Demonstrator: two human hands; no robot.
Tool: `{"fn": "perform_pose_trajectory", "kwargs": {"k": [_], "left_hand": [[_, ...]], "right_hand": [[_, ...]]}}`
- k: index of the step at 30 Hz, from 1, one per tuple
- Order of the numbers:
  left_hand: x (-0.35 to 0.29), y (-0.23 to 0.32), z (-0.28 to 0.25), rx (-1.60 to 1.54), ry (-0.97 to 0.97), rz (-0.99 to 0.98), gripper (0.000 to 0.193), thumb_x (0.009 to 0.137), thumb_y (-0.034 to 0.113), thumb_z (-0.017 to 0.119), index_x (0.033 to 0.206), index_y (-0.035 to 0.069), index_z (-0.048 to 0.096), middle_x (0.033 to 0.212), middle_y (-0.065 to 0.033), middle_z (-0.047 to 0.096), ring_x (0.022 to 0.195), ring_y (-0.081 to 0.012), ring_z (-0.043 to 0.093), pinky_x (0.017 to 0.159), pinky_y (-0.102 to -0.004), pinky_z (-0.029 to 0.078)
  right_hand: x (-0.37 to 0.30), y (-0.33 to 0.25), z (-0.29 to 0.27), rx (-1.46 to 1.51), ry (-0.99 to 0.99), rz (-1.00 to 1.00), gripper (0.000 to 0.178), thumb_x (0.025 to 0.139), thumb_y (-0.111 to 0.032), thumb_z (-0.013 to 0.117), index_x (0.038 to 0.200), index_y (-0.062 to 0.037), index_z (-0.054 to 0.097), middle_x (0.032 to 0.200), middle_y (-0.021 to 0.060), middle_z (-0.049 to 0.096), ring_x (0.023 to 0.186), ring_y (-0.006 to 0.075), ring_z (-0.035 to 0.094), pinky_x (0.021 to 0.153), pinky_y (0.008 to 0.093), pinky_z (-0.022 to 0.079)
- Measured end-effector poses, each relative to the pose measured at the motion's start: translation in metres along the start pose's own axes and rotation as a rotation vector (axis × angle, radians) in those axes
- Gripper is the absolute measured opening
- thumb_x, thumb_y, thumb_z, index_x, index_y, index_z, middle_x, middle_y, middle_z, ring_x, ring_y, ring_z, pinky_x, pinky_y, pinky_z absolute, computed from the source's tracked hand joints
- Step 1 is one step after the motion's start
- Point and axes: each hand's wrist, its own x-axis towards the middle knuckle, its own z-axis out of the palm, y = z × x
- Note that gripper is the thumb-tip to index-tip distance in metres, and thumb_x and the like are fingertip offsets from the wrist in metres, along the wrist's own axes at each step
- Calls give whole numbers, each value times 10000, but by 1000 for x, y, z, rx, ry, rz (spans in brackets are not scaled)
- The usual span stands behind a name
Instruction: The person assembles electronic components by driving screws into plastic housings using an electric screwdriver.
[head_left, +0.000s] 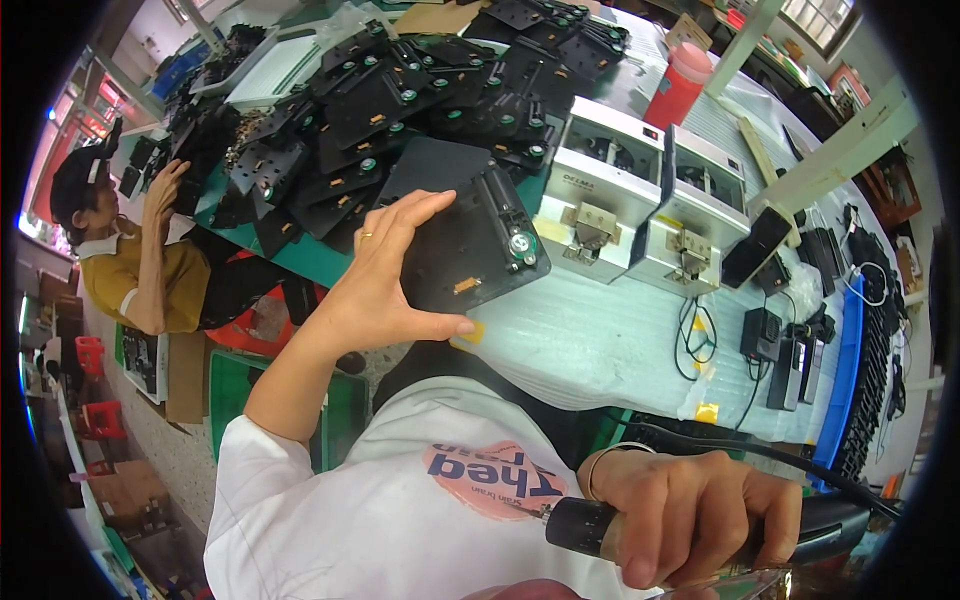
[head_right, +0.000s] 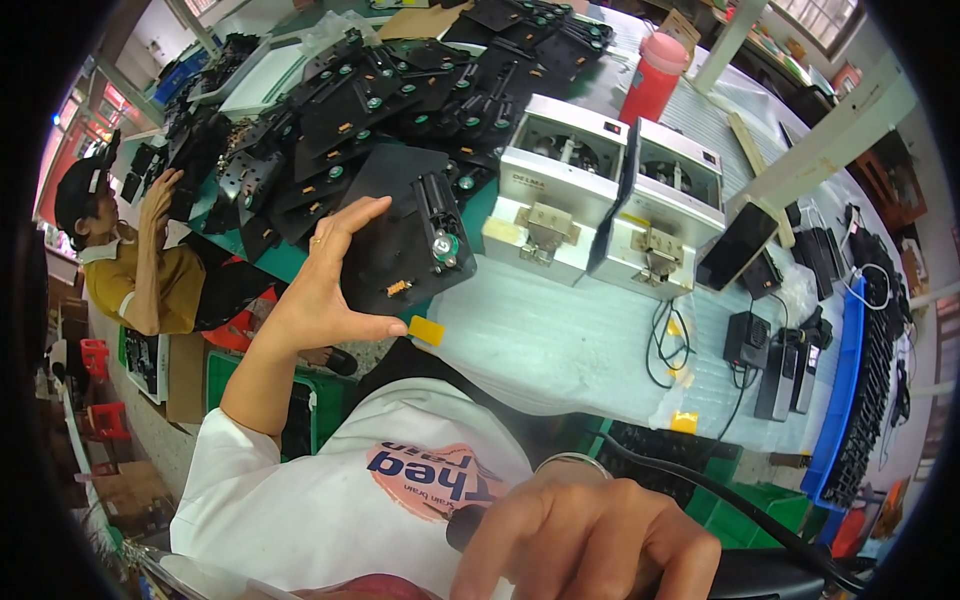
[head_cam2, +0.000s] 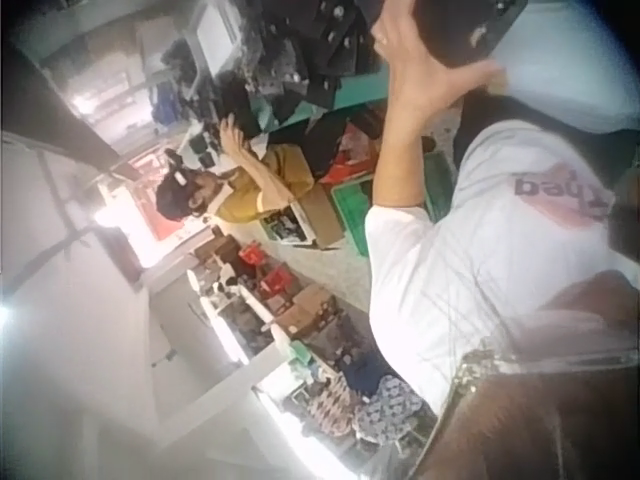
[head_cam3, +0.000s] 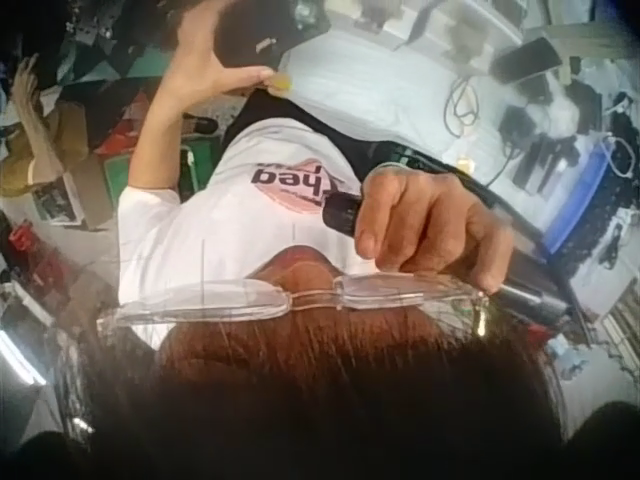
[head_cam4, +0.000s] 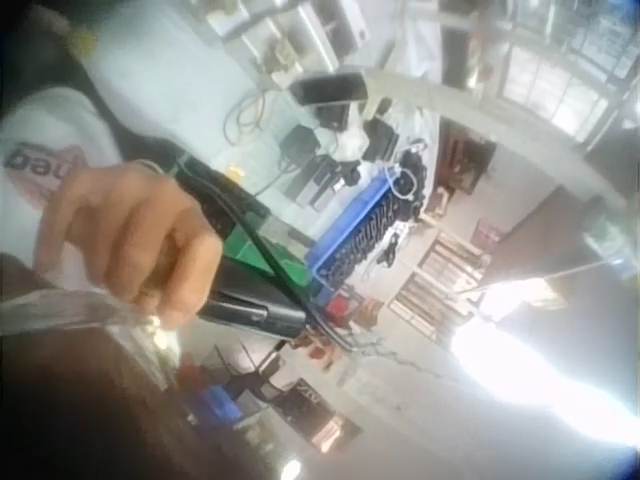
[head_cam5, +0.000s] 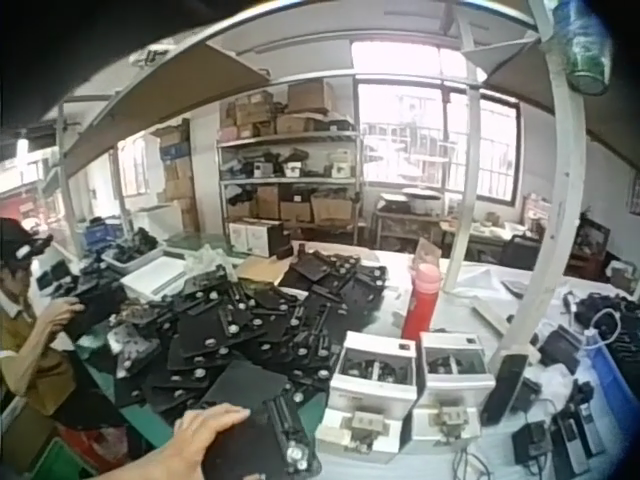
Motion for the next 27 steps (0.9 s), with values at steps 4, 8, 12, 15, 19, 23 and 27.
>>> {"fn": "perform_pose_trajectory", "kwargs": {"k": [4,8,12,15,19,23,27], "left_hand": [[-3,8,1,215,111,87,1090,529,352,906,1456,160,367,1434,-189,350,1294,-365,349,1085,-499,246],[1,-12,18,394,449,319,1026,526,263,920,1394,179,379,1440,-190,328,1305,-364,335,1064,-541,254],[10,-46,33,524,737,541,1028,521,166,920,1367,245,342,1414,-167,321,1306,-391,338,1083,-577,244],[13,-61,39,531,802,630,1094,547,155,921,1419,296,276,1400,-154,299,1308,-408,340,1110,-596,224],[18,-66,44,511,878,613,1108,642,267,907,1473,284,175,1403,-157,267,1308,-413,356,1110,-605,258],[18,-69,44,476,908,637,1078,694,379,872,1478,256,143,1400,-168,256,1317,-391,352,1120,-575,282],[15,-65,43,495,929,634,1131,704,441,853,1487,217,69,1393,-174,247,1325,-379,344,1136,-529,299]], "right_hand": [[6,7,0,-12,42,-47,314,933,-106,586,1237,-150,520,585,26,589,443,155,564,891,444,510],[13,11,-2,31,-29,-46,308,926,-97,595,1221,-151,525,578,24,588,431,142,558,775,382,561],[11,9,1,23,1,12,319,921,-75,601,1222,-146,523,590,26,595,436,138,563,742,389,581],[11,7,1,27,-30,13,315,925,-59,589,1223,-140,529,613,38,610,458,139,579,735,387,586],[10,14,-1,38,-46,-32,278,936,-57,575,1200,-134,545,640,47,626,493,146,600,725,383,589],[12,15,-6,108,-104,-30,259,943,-31,548,1189,-115,553,697,72,660,558,158,641,713,371,591],[13,18,-11,167,-153,-37,260,949,-16,521,1196,-93,543,746,99,690,589,163,665,697,362,597]]}}
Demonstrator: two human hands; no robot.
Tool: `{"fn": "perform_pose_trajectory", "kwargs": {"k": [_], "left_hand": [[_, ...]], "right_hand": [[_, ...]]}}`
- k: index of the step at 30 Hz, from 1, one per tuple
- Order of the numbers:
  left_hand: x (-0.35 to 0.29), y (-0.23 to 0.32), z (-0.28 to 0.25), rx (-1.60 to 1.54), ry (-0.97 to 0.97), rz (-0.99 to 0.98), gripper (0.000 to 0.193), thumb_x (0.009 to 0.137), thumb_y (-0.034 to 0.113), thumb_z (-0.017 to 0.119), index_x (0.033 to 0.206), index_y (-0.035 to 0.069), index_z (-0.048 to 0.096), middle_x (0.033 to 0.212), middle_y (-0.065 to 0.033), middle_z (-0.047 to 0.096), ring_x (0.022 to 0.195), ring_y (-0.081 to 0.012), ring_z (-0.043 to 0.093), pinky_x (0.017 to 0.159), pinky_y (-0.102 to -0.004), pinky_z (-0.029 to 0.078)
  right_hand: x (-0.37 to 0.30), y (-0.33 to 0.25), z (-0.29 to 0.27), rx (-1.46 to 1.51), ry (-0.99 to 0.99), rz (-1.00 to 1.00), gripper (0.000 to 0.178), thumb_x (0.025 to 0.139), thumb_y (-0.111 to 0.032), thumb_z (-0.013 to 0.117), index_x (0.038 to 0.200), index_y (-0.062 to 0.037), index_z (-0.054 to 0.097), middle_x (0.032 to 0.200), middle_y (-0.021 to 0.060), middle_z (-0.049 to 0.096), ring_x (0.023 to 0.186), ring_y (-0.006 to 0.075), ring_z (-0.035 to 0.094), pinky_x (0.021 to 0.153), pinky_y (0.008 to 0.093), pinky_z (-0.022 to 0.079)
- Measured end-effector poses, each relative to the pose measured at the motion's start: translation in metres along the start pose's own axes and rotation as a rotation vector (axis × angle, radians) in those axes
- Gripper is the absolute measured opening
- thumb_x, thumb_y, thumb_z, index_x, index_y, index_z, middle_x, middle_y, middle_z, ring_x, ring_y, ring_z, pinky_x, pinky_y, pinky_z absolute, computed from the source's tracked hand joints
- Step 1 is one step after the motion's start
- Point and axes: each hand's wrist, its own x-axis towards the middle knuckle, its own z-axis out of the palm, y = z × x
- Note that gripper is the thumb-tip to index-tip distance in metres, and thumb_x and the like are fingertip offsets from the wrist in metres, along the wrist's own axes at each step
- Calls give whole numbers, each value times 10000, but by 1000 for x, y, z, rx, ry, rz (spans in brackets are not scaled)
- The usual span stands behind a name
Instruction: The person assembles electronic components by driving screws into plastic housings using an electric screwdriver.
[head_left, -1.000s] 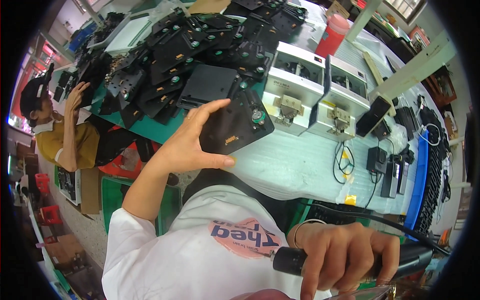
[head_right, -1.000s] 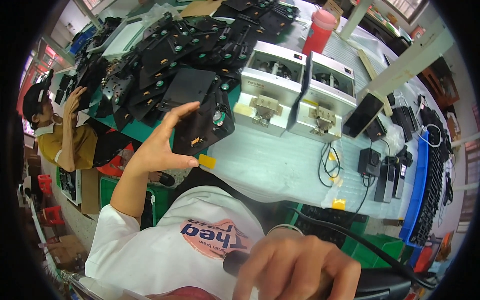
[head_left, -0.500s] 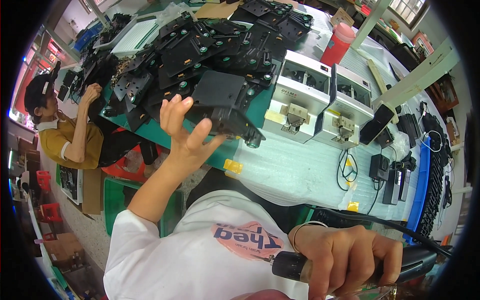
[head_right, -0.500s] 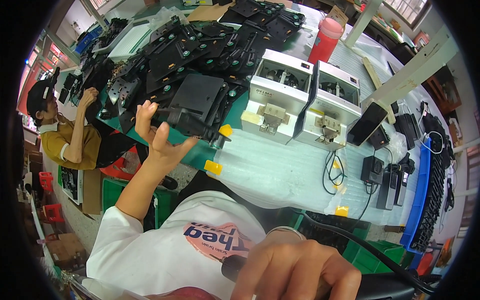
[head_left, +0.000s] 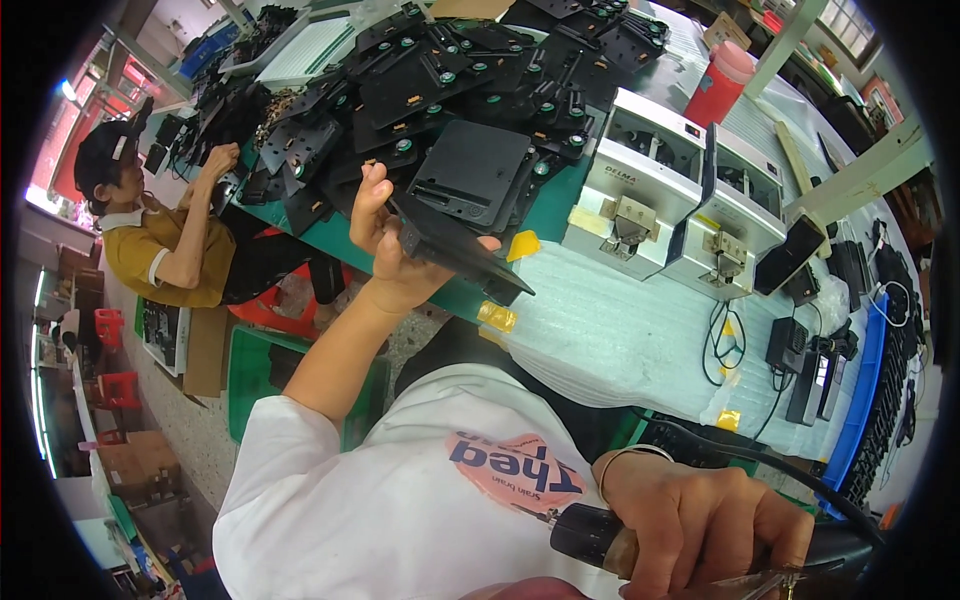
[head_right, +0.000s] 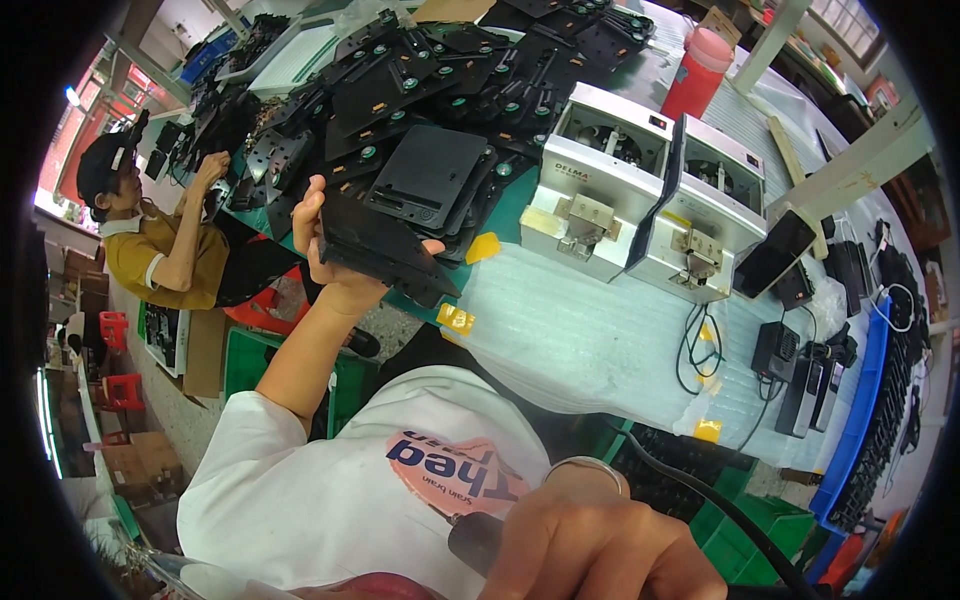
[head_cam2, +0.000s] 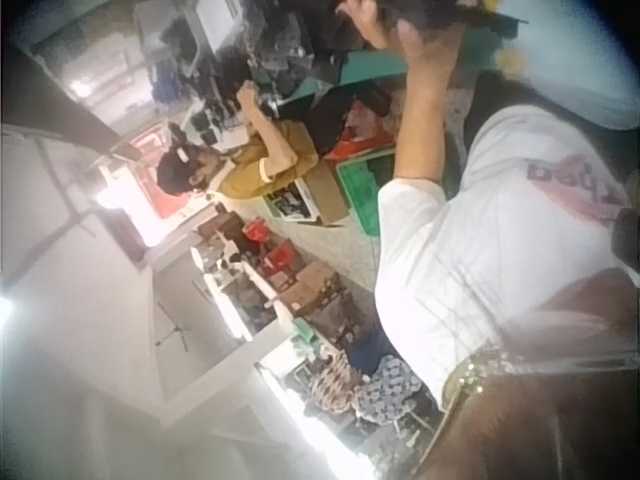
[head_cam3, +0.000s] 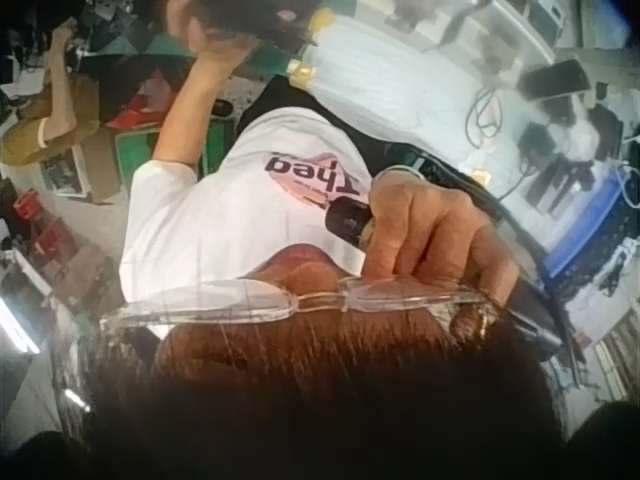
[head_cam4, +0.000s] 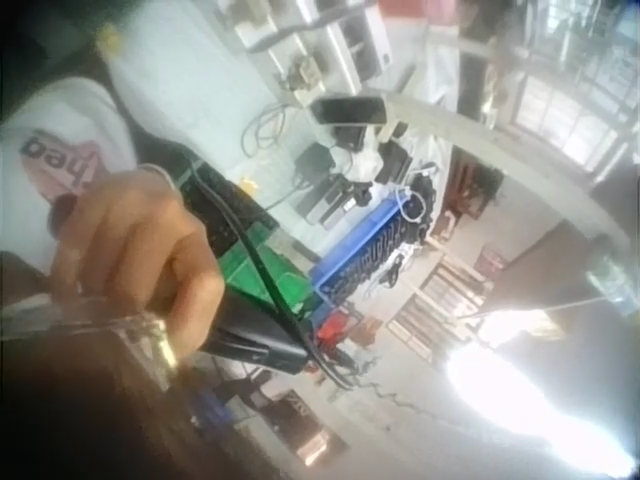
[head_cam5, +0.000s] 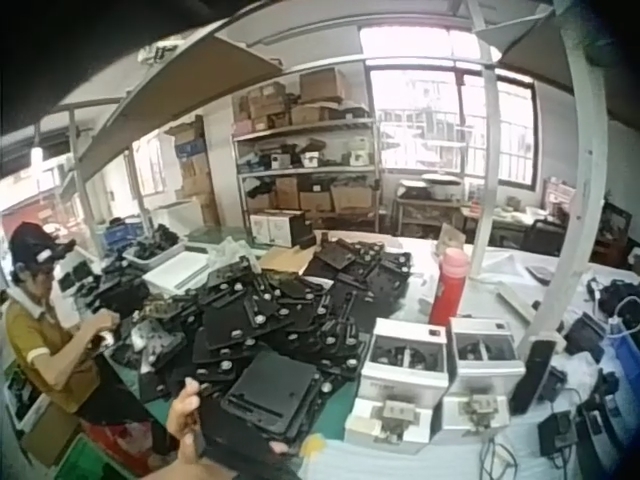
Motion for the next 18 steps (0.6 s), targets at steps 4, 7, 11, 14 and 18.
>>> {"fn": "perform_pose_trajectory", "kwargs": {"k": [4,7,11,14,18], "left_hand": [[-1,-1,-2,-1,9,-2,1201,668,462,870,1488,201,32,1388,-174,244,1326,-378,343,1137,-511,311],[-4,-3,-3,-46,9,-15,1242,634,470,888,1487,189,32,1394,-157,240,1331,-367,341,1136,-503,321],[-5,-6,-8,-61,-56,-92,1274,608,473,901,1487,176,28,1409,-129,235,1334,-355,348,1125,-496,342],[-3,-9,-8,-59,-63,-84,1283,606,473,902,1487,166,22,1411,-125,244,1331,-352,353,1120,-495,348],[2,-13,-4,-132,-68,-86,1305,588,450,917,1502,132,41,1436,-155,250,1322,-351,366,1100,-468,362]], "right_hand": [[-1,1,0,-34,22,-9,262,952,-15,517,1203,-88,536,758,104,699,571,164,663,676,364,601],[-2,1,-1,10,15,25,270,951,-11,518,1210,-84,532,746,112,696,551,165,658,664,367,603],[-4,3,0,-24,70,10,272,948,-16,531,1213,-81,531,723,121,684,522,166,645,648,368,603],[-4,4,-2,-33,70,-3,265,948,-24,539,1207,-83,535,717,120,680,512,169,638,649,365,602],[-7,0,-4,-34,67,39,256,956,-59,550,1208,-102,543,719,114,681,518,185,641,672,370,602]]}}
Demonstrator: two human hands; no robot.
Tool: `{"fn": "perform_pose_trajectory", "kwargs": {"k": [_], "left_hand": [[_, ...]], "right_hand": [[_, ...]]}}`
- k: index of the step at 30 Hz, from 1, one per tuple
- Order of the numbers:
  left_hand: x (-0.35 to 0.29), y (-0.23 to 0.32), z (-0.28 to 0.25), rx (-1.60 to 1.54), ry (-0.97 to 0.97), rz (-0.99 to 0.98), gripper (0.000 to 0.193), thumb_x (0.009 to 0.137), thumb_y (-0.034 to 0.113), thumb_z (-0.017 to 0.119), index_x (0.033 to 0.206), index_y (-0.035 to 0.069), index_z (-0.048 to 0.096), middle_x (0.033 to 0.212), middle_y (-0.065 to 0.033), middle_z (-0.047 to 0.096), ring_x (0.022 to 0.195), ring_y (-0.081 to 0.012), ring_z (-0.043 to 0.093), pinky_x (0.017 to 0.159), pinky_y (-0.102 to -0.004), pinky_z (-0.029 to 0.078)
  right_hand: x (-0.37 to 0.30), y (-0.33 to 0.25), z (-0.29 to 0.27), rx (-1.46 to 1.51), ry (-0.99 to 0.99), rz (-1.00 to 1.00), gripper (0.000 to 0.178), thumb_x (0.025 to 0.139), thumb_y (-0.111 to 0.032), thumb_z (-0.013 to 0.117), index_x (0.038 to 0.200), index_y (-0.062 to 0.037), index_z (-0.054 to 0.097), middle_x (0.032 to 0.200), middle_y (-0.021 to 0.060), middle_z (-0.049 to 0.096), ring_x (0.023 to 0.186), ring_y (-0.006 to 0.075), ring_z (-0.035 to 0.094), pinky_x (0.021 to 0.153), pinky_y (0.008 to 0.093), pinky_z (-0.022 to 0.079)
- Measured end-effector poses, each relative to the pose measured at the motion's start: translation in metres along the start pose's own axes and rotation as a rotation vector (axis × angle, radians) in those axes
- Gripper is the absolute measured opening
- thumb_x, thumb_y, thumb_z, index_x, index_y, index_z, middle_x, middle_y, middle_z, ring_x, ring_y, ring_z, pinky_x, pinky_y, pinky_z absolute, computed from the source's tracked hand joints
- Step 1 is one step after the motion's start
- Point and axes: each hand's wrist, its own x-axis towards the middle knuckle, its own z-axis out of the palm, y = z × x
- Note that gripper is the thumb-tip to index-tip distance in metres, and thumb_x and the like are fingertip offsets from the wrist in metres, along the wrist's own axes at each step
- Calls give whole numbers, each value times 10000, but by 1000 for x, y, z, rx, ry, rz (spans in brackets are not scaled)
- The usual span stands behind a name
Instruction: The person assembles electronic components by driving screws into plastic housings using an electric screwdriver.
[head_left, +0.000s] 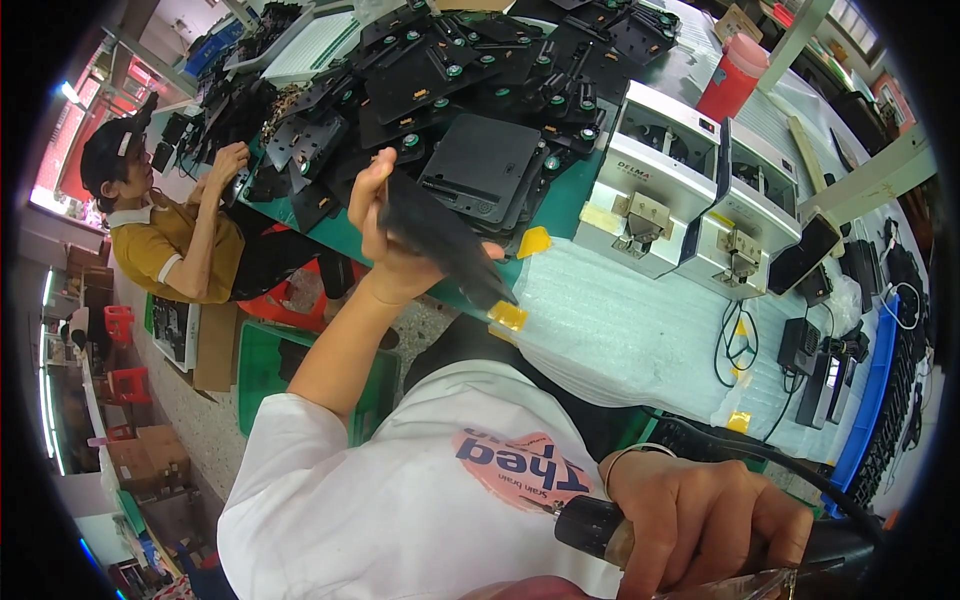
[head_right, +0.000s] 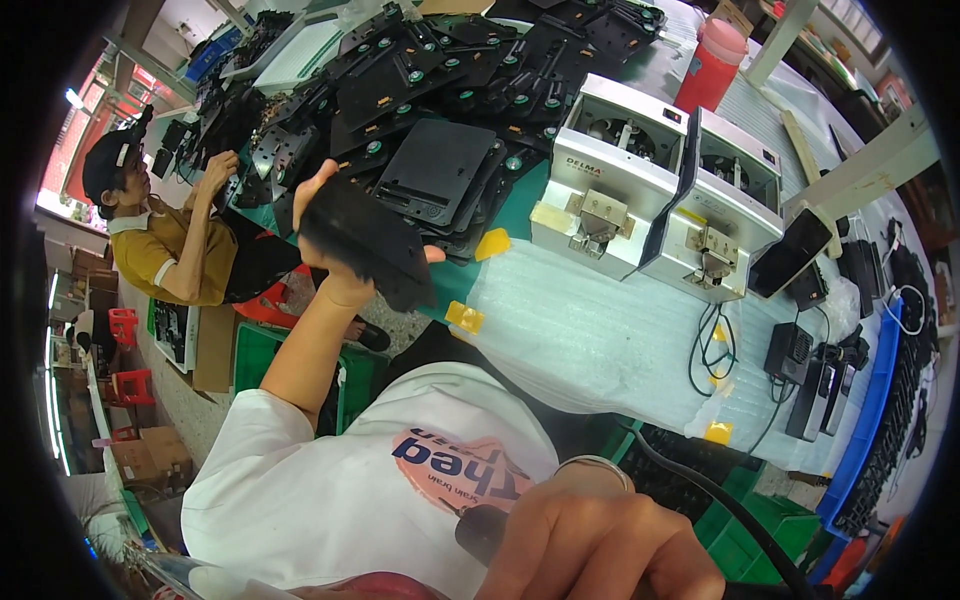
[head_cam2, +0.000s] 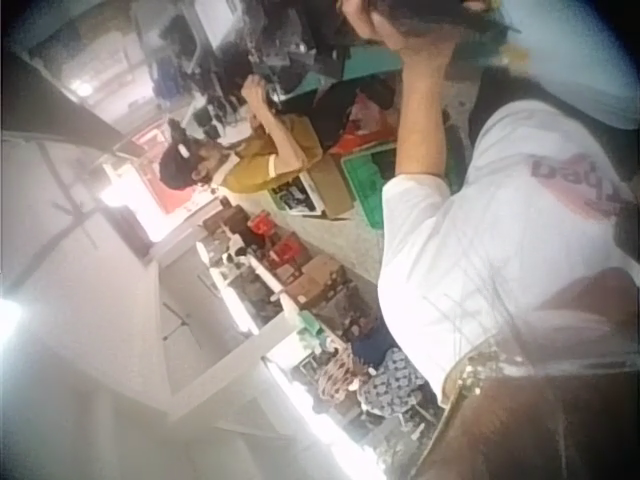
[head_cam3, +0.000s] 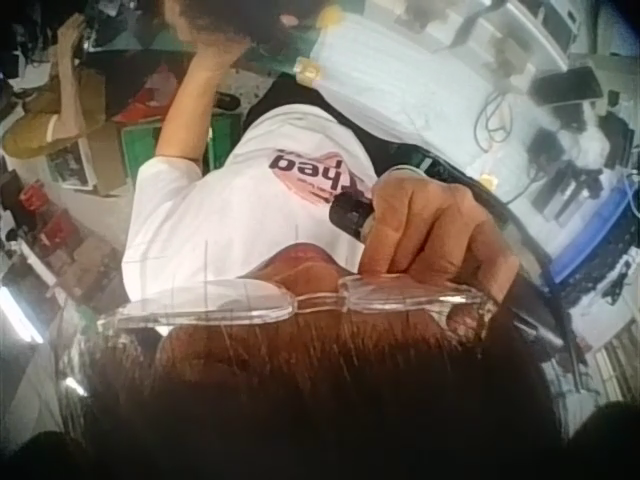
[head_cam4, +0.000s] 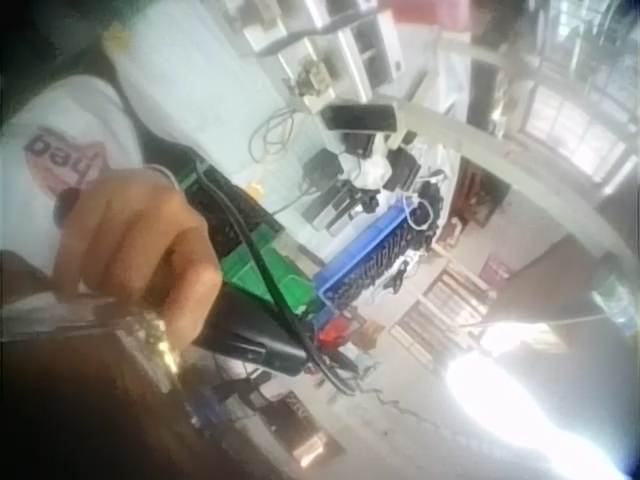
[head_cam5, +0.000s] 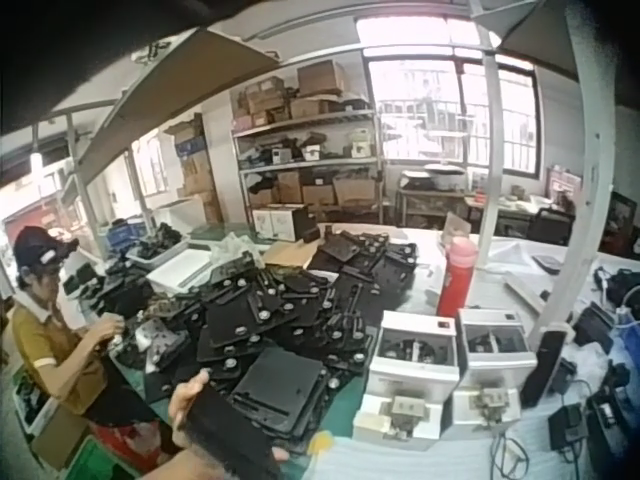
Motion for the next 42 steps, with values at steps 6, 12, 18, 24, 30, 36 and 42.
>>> {"fn": "perform_pose_trajectory", "kwargs": {"k": [6,12,18,24,30,36,42], "left_hand": [[27,-19,-14,-291,-522,-646,1257,592,392,917,1531,91,139,1453,-187,365,1322,-325,404,1114,-444,281],[62,-31,-14,-40,-753,-677,1155,613,382,891,1524,143,221,1365,-231,498,1261,-393,494,1040,-470,398],[70,-9,4,433,-878,-489,1093,650,589,792,1511,164,268,1342,-228,515,1162,-398,555,975,-469,459],[65,-1,21,597,-1071,-649,1082,680,776,638,1527,234,239,1229,-219,566,1107,-385,604,843,-484,514],[66,0,17,580,-1061,-634,1135,652,885,532,1511,183,295,978,-183,666,839,-340,698,687,-430,562],[85,-45,-10,536,-787,-576,744,757,532,738,1333,120,511,1042,-158,668,1031,-348,611,849,-453,501],[71,-150,-1,488,-924,-413,1047,614,574,823,1452,139,369,1398,-149,507,1295,-369,454,1034,-548,353]], "right_hand": [[-36,4,0,-198,329,-367,396,752,103,697,1044,-56,481,555,124,544,420,206,562,574,458,597],[-53,-22,-4,-313,416,-195,457,754,96,702,1104,-79,467,635,121,590,475,224,577,731,419,569],[-65,-21,-14,-488,519,-161,478,779,61,720,1132,-98,440,577,66,557,421,193,544,718,408,539],[-73,-18,-21,-590,544,-118,469,802,12,726,1137,-110,420,572,47,537,419,192,545,712,380,517],[-87,-19,-32,-626,594,-116,507,760,17,716,1150,-109,416,601,51,534,418,200,523,723,395,509],[-103,-31,-30,-704,645,-70,509,772,35,671,1186,-99,406,667,58,526,461,209,536,710,398,492],[-104,-49,-29,-739,667,-134,510,803,12,644,1217,-92,367,704,66,504,509,204,544,695,387,471]]}}
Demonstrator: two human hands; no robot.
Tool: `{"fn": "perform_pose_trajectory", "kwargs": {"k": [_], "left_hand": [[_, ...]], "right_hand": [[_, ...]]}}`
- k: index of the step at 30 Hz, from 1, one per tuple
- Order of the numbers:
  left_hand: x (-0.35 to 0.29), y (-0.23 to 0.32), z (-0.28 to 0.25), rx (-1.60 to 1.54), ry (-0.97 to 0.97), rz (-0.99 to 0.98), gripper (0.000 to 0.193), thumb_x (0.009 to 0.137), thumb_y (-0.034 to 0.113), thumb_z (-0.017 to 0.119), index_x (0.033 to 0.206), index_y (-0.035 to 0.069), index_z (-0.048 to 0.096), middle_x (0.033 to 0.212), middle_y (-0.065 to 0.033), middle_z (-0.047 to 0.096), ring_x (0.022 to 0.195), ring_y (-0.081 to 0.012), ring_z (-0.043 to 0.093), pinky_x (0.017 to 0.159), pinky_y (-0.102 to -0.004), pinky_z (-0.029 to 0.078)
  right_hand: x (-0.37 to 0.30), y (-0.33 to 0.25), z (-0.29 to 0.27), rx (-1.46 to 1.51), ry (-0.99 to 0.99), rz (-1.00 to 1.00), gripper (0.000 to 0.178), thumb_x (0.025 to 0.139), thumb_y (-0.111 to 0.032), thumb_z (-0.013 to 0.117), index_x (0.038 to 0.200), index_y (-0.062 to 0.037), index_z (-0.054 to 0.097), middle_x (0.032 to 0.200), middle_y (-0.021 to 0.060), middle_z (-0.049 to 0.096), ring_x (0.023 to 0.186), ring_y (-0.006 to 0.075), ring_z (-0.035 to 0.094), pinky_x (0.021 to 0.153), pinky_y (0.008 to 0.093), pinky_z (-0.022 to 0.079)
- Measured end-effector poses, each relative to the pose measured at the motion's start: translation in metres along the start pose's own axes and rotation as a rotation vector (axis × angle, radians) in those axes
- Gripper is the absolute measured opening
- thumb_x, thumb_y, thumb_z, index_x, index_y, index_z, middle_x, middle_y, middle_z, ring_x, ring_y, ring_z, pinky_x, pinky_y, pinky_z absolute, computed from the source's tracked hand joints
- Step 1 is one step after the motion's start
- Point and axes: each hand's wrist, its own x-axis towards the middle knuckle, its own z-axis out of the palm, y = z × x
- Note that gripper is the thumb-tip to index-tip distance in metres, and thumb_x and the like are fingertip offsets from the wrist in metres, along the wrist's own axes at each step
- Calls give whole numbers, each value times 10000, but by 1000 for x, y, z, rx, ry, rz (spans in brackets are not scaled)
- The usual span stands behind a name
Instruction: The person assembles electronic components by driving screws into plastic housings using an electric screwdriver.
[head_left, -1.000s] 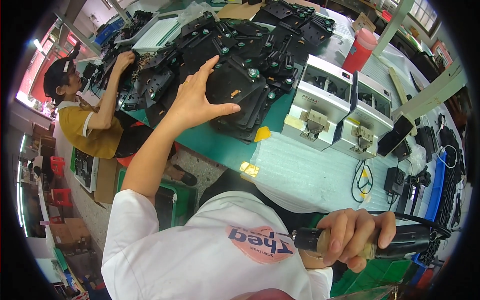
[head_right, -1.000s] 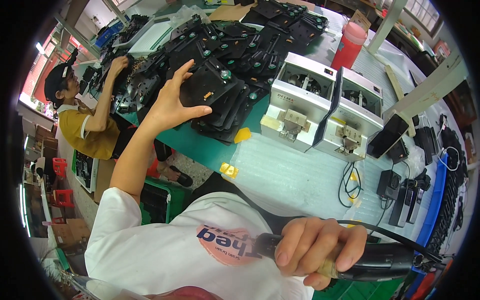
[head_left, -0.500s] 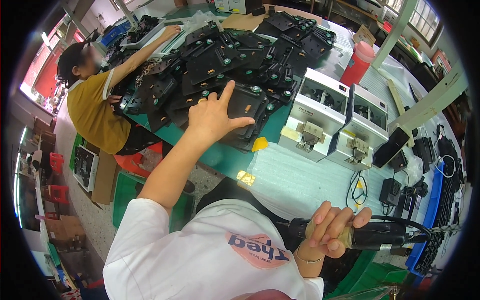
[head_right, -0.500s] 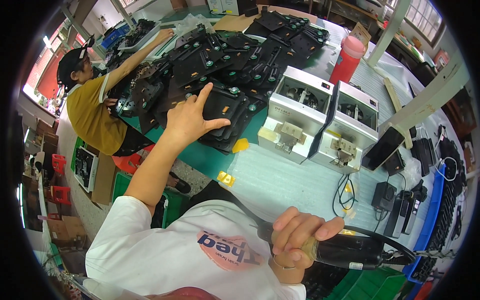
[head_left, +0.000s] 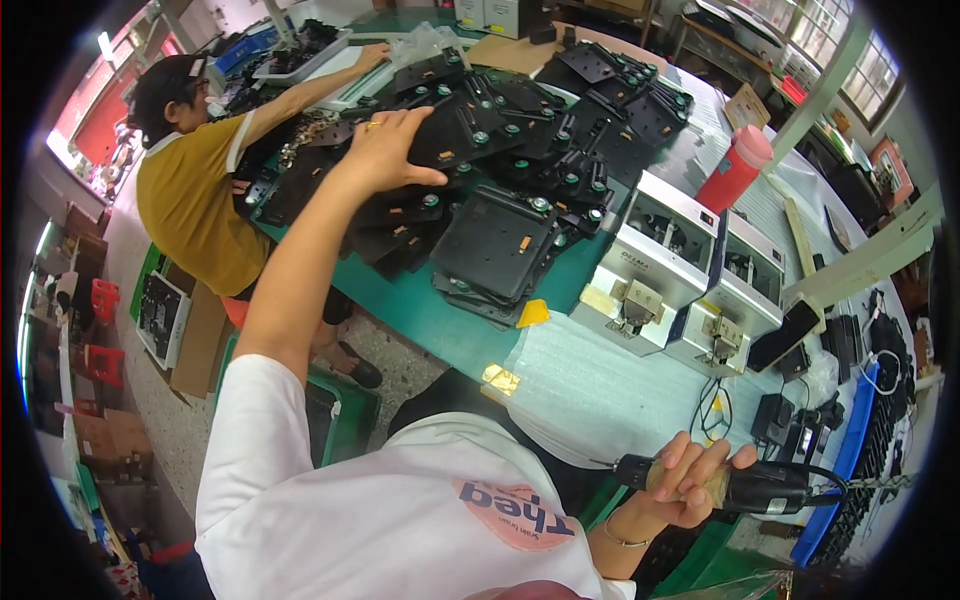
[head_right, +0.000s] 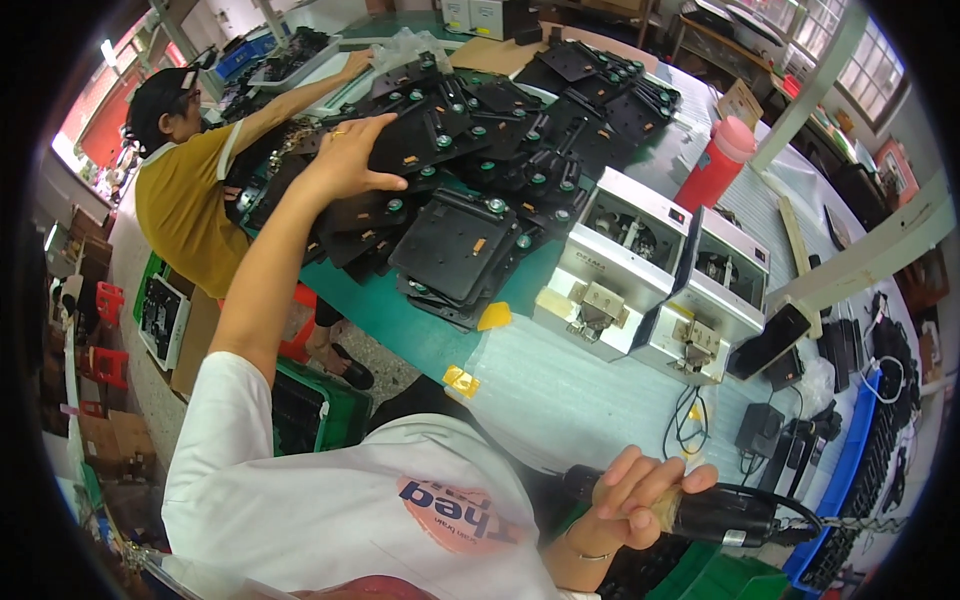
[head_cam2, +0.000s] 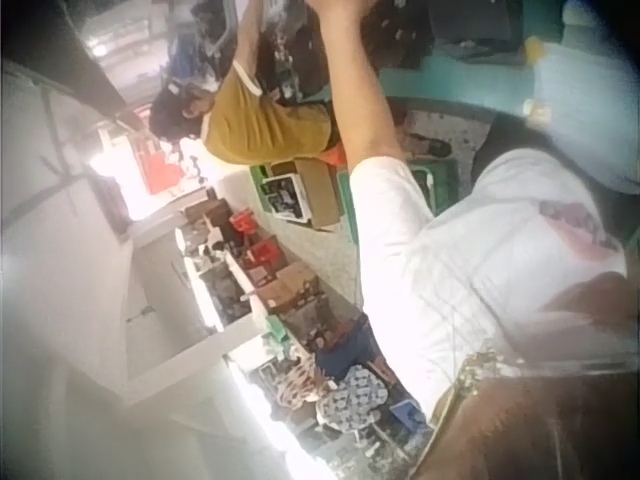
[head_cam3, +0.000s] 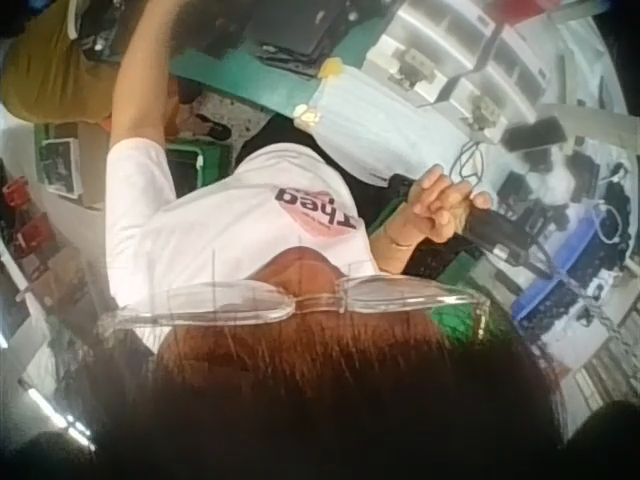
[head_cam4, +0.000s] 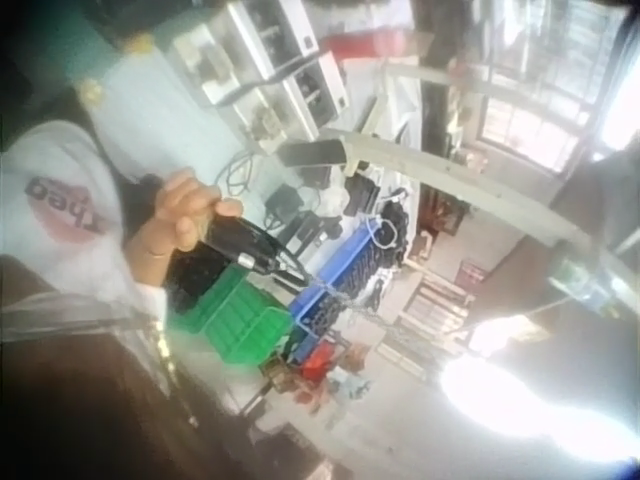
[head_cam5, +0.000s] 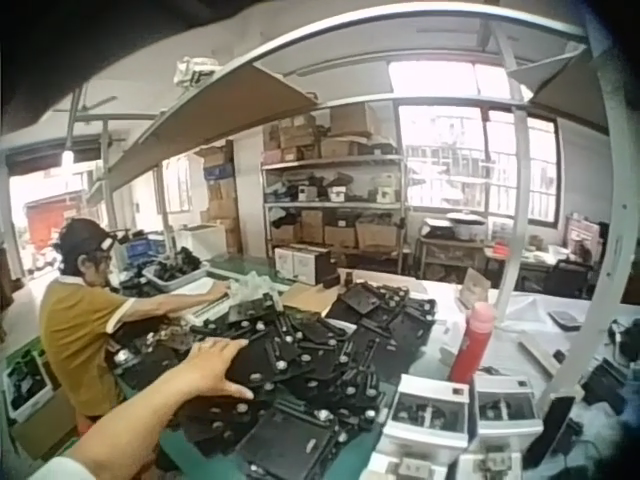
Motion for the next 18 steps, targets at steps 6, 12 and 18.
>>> {"fn": "perform_pose_trajectory", "kwargs": {"k": [6,12,18], "left_hand": [[20,-37,16,-45,-300,-127,1142,597,622,817,1515,293,223,1432,-152,490,1293,-383,490,1039,-562,346],[21,-69,44,-216,-40,68,1027,658,498,829,1502,308,275,1384,-190,524,1311,-367,474,1036,-531,364],[-4,-40,18,-141,122,47,986,658,469,822,1482,241,331,1330,-194,551,1271,-342,510,1027,-478,387]], "right_hand": [[22,5,1,-98,-11,-52,526,816,12,630,1273,-89,391,731,59,504,516,196,529,603,355,465],[53,27,5,-332,25,-169,544,856,-30,572,1355,-119,375,735,41,488,526,177,525,612,372,465],[90,66,10,-504,27,-373,555,858,-17,592,1343,-123,344,733,37,521,524,178,552,632,418,532]]}}
